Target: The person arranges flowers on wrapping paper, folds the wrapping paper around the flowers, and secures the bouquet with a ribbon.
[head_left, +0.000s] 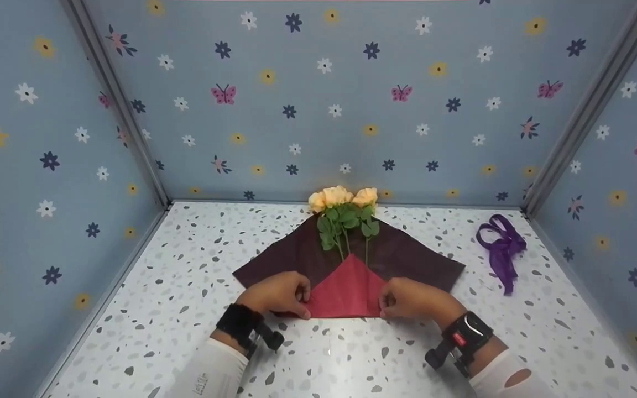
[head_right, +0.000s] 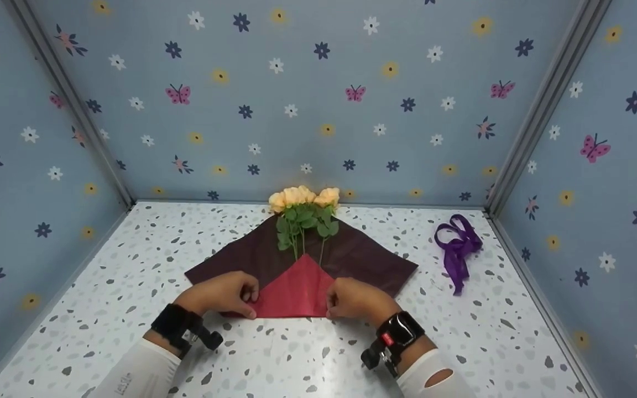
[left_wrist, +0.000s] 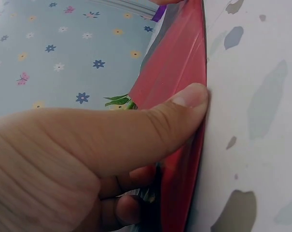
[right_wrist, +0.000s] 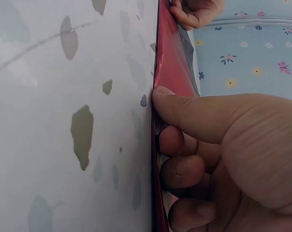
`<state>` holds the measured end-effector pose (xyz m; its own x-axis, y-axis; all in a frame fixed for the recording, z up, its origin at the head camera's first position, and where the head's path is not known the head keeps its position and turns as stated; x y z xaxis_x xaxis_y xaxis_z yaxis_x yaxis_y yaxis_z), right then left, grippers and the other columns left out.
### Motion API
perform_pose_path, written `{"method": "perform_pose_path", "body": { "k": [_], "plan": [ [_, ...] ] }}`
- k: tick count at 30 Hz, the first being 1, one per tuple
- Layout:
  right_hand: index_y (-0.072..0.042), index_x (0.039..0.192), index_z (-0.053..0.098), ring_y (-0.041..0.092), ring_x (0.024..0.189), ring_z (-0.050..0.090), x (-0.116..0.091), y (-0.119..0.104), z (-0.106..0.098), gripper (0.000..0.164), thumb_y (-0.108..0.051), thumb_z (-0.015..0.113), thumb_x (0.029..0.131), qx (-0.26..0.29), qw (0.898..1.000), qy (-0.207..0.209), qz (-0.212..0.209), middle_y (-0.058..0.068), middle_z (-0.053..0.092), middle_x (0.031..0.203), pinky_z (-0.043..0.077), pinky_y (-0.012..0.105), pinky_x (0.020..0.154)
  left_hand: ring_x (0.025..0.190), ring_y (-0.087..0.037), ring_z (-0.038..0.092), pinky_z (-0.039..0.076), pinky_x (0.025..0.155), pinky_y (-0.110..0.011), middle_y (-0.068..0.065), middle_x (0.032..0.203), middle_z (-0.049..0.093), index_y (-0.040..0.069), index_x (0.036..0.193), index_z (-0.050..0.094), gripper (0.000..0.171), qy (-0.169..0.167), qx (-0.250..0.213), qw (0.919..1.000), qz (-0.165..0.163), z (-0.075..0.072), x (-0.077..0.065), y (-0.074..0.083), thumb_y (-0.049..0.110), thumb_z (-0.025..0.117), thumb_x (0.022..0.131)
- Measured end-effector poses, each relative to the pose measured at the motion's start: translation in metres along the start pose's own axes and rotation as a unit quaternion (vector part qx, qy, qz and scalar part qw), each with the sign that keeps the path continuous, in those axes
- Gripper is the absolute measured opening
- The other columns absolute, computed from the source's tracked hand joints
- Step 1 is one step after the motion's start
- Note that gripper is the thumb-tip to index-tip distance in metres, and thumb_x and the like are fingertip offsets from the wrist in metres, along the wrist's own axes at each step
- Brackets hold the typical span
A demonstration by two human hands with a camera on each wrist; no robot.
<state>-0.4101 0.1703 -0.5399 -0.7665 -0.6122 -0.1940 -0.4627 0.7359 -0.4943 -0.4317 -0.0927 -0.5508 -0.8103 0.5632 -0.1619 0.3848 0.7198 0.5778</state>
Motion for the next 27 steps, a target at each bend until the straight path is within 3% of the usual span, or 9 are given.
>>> {"method": "perform_pose_path", "body": {
  "k": [9, 20, 27],
  "plan": [
    [-0.012, 0.077, 0.072, 0.007, 0.059, 0.054, -0.017, 0.023, -0.008, 0.014, -0.009, 0.080, 0.088, 0.031, 0.998, -0.025, 0.039, -0.011, 0.057, 0.063, 0.044, 0.024, 0.055, 0.071, -0.011, 0.054, 0.047, 0.067, -0.030, 0.008, 0.077, 0.058, 0.016, 0.092, 0.072, 0.032, -0.003, 0.003, 1.0000, 0.000, -0.003, -0.003, 0.005, 0.031, 0.095, 0.077],
    [-0.018, 0.074, 0.073, 0.007, 0.059, 0.055, -0.042, 0.071, -0.023, 0.016, -0.020, 0.084, 0.085, 0.034, 0.994, -0.037, 0.099, -0.010, 0.062, 0.064, 0.045, 0.025, 0.054, 0.073, -0.011, 0.055, 0.048, 0.069, -0.030, 0.008, 0.080, 0.059, 0.019, 0.092, 0.072, 0.032, -0.005, 0.014, 0.9999, -0.007, -0.002, -0.002, 0.002, 0.034, 0.095, 0.077],
    [-0.016, 0.074, 0.073, 0.007, 0.057, 0.055, -0.047, 0.078, -0.024, 0.018, -0.023, 0.085, 0.085, 0.059, 0.993, -0.036, 0.094, -0.009, 0.063, 0.063, 0.045, 0.024, 0.052, 0.072, -0.012, 0.057, 0.049, 0.066, -0.031, 0.007, 0.078, 0.060, 0.016, 0.088, 0.072, 0.034, -0.012, 0.019, 0.9995, -0.022, -0.011, -0.009, -0.008, 0.030, 0.099, 0.072]
  ]
}}
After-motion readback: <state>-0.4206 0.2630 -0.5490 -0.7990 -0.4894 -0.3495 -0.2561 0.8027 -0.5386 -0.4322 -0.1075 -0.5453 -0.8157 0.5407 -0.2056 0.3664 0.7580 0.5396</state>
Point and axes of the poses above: each hand's wrist, its own x-axis towards the middle knuckle, its own z-axis out of the palm, y = z × x, the point moved 8 cm from there along x, towards the middle knuckle
